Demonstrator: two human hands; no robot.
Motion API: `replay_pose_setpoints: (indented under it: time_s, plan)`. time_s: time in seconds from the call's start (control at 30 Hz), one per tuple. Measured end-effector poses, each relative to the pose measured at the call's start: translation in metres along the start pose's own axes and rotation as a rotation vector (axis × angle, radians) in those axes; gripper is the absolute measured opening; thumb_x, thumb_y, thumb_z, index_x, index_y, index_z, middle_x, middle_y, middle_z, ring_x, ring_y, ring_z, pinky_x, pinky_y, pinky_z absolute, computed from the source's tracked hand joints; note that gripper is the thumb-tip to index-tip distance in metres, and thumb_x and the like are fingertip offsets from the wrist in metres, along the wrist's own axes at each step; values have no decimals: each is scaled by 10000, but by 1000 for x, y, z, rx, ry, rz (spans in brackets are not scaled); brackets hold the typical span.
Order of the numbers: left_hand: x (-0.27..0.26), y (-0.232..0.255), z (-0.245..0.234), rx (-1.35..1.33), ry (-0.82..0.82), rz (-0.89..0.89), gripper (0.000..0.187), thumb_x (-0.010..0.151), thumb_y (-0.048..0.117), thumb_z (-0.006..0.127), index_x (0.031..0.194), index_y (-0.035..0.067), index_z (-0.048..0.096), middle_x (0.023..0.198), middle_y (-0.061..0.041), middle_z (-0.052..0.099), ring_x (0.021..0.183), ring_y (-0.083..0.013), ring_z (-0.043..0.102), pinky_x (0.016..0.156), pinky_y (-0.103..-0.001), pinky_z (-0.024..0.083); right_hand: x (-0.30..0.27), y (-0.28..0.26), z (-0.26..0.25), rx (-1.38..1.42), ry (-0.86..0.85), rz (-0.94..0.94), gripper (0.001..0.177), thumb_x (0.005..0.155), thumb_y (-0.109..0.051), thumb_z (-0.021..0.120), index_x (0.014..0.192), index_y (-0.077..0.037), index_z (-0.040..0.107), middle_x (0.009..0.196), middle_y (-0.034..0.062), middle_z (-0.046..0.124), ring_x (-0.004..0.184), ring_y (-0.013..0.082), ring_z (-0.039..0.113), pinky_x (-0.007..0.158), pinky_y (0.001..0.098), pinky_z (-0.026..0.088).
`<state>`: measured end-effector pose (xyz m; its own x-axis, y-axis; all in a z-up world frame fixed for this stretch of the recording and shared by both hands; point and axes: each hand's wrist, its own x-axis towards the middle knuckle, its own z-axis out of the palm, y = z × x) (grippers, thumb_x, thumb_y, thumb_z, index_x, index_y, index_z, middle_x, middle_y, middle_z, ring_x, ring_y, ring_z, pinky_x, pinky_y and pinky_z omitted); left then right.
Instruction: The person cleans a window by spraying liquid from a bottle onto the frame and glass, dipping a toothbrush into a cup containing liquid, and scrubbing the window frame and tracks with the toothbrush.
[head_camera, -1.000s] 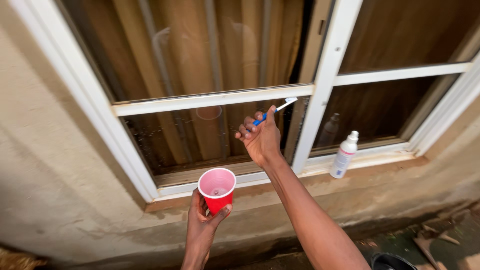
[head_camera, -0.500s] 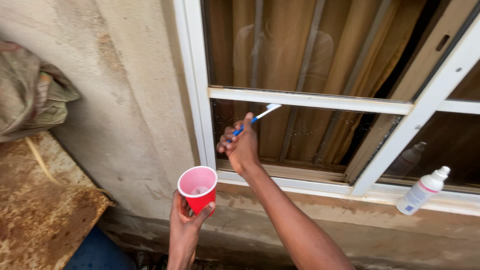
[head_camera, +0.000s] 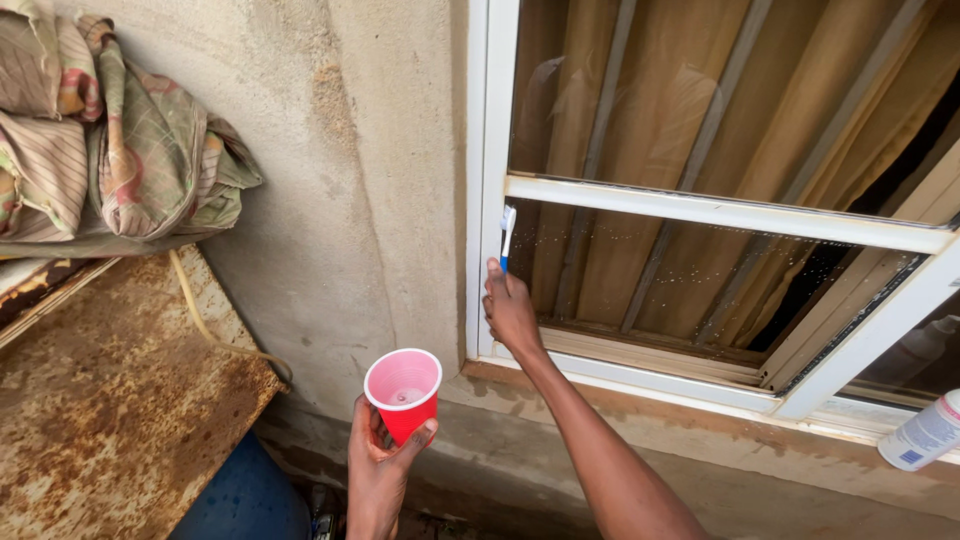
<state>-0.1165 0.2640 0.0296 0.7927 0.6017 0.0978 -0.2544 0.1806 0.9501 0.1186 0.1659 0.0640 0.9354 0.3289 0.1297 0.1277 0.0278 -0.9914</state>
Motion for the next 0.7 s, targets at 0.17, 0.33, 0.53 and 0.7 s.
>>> replay_pose_setpoints:
  time_s: [0.17, 0.33, 0.53, 0.7]
  plan:
    - [6, -31, -5, 37, -35, 2, 697, 739, -28, 807, 1363, 21, 500, 1202, -119, 677, 1106, -191, 654, 943, -340, 542, -2, 113, -22, -312, -10, -77, 610, 1099, -593, 340, 708, -127, 393, 550, -43, 308, 450, 103, 309, 403, 292, 299]
    - [5, -64, 5, 78, -18, -67, 745, 728, -3, 818, 1385, 59, 471, 1225, -93, 674, 1146, -178, 644, 995, -328, 511, -60, 170, -23, -456, -36, 235, 576, 1054, -583, 363, 718, -126, 459, 536, 3, 363, 476, 202, 417, 472, 420, 362]
    - [4, -90, 13, 81, -68, -87, 715, 742, 9, 819, 1369, 42, 477, 1216, -108, 676, 1129, -181, 647, 985, -330, 510, -60, 168, -44, -669, -70, 275, 572, 1063, -536, 421, 860, -28, 588, 693, 175, 574, 720, 426, 618, 702, 583, 477]
    - [2, -95, 28, 90, -120, -104, 709, 743, 8, 813, 1369, 45, 480, 1212, -107, 679, 1113, -184, 654, 983, -329, 515, -67, 159, -82, -1009, -13, 174, 589, 1028, -540, 422, 997, -39, 730, 984, 239, 722, 981, 453, 662, 873, 566, 495]
